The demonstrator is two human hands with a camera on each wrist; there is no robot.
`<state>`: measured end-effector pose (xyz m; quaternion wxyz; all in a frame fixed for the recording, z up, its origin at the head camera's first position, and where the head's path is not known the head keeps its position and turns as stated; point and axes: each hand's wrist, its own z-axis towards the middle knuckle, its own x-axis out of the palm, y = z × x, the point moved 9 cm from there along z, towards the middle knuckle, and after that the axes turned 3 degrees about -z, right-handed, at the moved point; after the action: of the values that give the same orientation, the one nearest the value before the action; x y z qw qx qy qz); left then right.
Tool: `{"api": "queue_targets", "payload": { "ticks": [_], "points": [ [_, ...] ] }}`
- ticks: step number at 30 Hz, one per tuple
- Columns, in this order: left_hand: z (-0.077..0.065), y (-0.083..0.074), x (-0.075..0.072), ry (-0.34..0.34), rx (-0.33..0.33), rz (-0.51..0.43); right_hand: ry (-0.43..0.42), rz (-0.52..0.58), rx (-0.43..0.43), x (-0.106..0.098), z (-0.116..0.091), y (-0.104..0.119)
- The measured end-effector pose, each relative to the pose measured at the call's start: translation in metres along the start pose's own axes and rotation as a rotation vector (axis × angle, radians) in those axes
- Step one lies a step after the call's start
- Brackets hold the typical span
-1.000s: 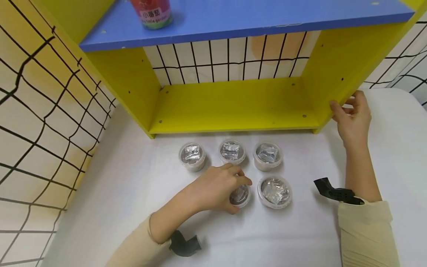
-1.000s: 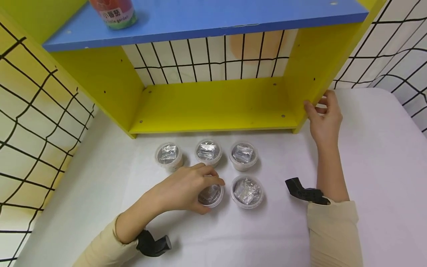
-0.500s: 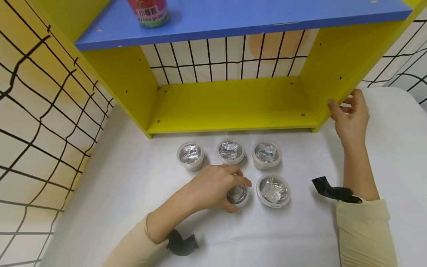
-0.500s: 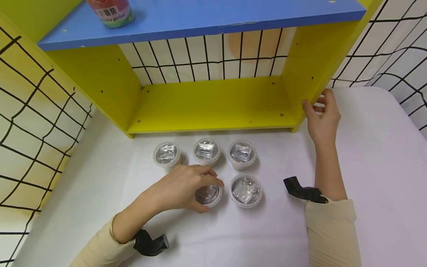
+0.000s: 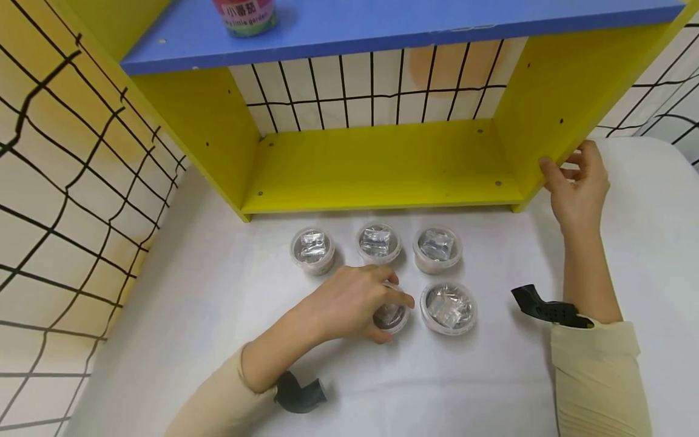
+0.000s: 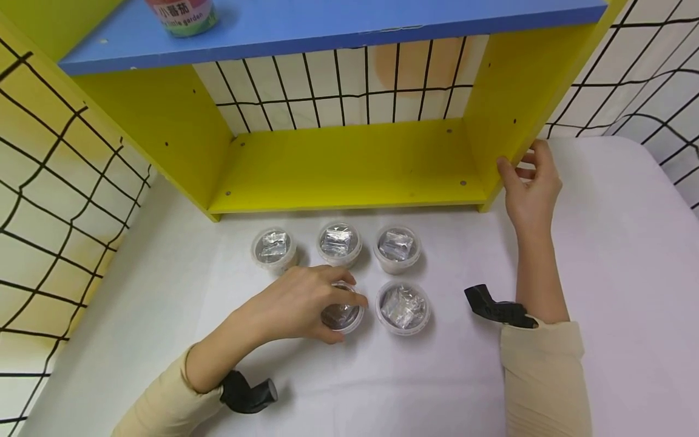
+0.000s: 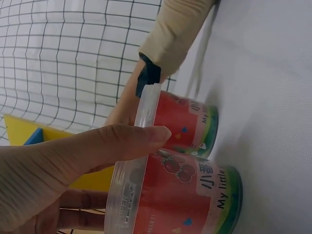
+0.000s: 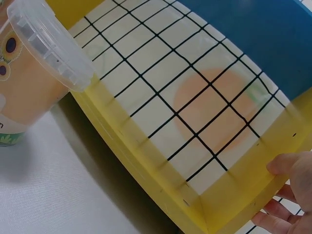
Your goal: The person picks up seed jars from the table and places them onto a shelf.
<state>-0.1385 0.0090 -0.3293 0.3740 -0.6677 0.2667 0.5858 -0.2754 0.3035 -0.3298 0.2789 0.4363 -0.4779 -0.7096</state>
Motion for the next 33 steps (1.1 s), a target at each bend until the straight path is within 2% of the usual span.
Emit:
{"api": "queue_targets", "payload": {
  "ticks": [7,14,18,25,33],
  "points": [
    [0.002,0.001,0.002,0.027,-0.011,0.0,0.002,0.016,0.023,0.001,0.001,-0.002],
    [0.006,0.0,-0.004,0.05,0.002,-0.09,0.012,0.022,0.028,0.003,0.002,-0.001],
    [0.008,-0.002,-0.018,0.046,0.018,-0.125,0.007,0.023,0.015,0.001,0.003,0.001],
    [0.011,-0.003,-0.056,0.068,0.016,-0.172,0.021,-0.006,0.008,-0.003,0.004,0.001],
    [0.015,0.0,-0.089,0.093,0.032,-0.162,0.048,-0.03,0.02,0.0,0.004,-0.003]
  ]
}}
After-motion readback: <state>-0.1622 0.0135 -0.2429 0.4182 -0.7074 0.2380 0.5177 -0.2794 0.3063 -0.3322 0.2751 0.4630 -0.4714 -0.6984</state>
